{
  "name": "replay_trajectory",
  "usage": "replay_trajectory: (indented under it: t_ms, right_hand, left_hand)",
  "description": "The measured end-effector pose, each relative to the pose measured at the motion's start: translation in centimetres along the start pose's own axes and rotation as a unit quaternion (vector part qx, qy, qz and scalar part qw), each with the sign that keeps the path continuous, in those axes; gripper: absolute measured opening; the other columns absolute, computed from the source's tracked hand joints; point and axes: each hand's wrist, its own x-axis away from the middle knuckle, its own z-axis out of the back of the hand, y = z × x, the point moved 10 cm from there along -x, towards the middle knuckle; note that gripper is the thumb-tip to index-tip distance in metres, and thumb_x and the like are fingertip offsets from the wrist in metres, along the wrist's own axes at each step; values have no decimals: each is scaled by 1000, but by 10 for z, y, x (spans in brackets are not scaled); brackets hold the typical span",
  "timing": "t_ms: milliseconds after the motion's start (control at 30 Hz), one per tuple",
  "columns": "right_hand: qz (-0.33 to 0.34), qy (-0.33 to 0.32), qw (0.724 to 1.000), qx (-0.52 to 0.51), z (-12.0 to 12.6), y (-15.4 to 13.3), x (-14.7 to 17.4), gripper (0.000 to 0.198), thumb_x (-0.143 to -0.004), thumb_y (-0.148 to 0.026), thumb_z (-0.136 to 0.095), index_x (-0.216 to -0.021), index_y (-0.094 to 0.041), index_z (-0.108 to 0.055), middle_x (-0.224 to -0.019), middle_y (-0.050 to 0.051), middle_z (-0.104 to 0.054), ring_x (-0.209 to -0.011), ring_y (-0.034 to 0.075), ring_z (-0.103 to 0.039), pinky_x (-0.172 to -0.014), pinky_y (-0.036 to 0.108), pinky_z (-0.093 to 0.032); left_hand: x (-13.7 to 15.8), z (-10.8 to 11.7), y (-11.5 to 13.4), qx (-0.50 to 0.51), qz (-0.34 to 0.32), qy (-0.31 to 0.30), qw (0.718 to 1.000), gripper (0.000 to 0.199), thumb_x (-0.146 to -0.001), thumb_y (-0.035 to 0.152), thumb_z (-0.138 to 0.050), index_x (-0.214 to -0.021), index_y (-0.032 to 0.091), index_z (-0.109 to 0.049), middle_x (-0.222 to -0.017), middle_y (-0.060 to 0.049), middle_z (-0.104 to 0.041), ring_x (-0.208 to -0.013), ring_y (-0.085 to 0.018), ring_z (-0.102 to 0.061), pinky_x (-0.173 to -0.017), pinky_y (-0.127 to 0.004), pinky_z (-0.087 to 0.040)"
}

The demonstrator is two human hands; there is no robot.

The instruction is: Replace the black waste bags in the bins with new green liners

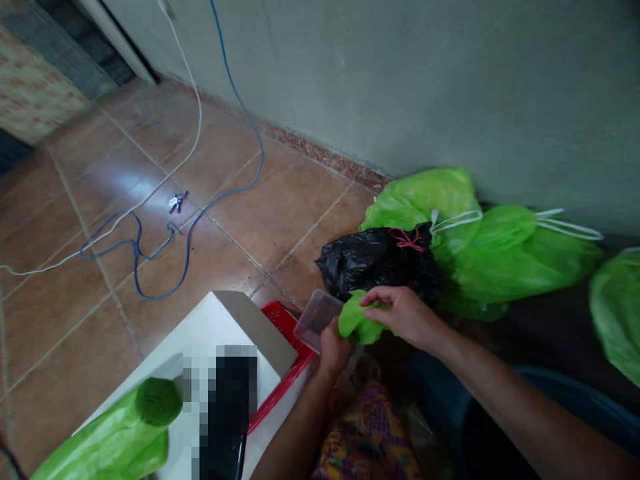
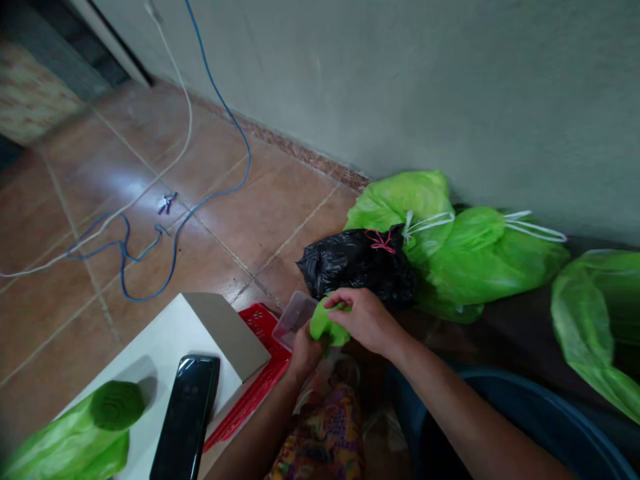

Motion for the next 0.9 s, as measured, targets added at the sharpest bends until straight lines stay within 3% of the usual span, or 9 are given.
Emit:
replay_trajectory:
  t_ms: [100,200,367,467,533,567,700,800,900]
  right_hand:
    - [16,167,984,-61,73,-24,52,27,-70,-39,-66,-87,-18,-68,-71,1,-68,-61,14,-60,-54,24,-47]
    - [39,340,935,-88,137,-32,122,29,-67,-42,-71,-87,-21,-68,-74,1,-68,-64,15,-60,-58,25,-48]
    - [22,467,877,-115,200,-19,237,32,-65,-44,-71,-88,-22,-68,-82,4,-68,-67,18,-61,-62,31,-49]
    - [-15,581,812,47,229,-29,319,29,-71,-43,-62,-89,-22,-68,-89,7,-66,-67,19,-58,-69,38,-48]
    - [-21,637,756,146,225,-48,367,29,-75,-42,-57,-91,-21,-69,-95,8,-65,-68,19,-58,-74,40,-47]
    - [-2,636,755,160,215,-58,379,30,-78,-43,-55,-93,-21,-68,-97,8,-64,-70,19,-59,-74,39,-47]
    - [116,459,869,142,145,-92,365,41,-79,-42,-57,-116,-23,-60,-109,6,-65,-95,21,-61,-78,32,-49]
    - [110,465,865,151,128,-85,364,32,-79,-27,-54,-108,-19,-62,-101,6,-69,-93,20,-63,-82,32,-47]
    - [83,514,844,127,146,-49,379,23,-81,-23,-47,-92,-20,-67,-86,4,-71,-78,19,-65,-73,29,-47]
  left_hand:
    - [16,-7,42,46,-58,-43,996,26,-68,25,-65,-93,16,-63,-81,0,-68,-72,-15,-60,-65,-24,-48]
    - [42,-7,86,120,-77,-83,986,22,-68,28,-68,-85,15,-63,-72,1,-65,-61,-11,-56,-58,-21,-45]
    - [99,-17,163,204,-60,-179,961,26,-67,37,-72,-77,15,-63,-62,2,-63,-48,-8,-52,-49,-20,-43]
    - [136,-32,210,223,-70,-217,948,28,-66,39,-74,-77,15,-63,-62,1,-65,-49,-9,-56,-52,-21,-46]
    - [160,-47,238,214,-83,-234,945,29,-65,39,-76,-77,14,-64,-64,0,-66,-52,-9,-58,-55,-21,-47]
    - [174,-57,249,201,-89,-246,944,30,-65,39,-76,-77,14,-65,-64,0,-66,-53,-10,-59,-56,-21,-48]
    - [233,-112,285,112,-135,-324,930,34,-67,41,-74,-81,12,-67,-68,-2,-68,-57,-12,-60,-58,-22,-48]
    - [269,-151,304,-19,-224,-371,901,34,-73,43,-67,-88,13,-68,-75,-4,-69,-63,-14,-62,-62,-25,-49]
    - [280,-168,320,-251,-378,-283,845,25,-74,35,-63,-89,15,-68,-79,-4,-70,-71,-17,-64,-68,-27,-49]
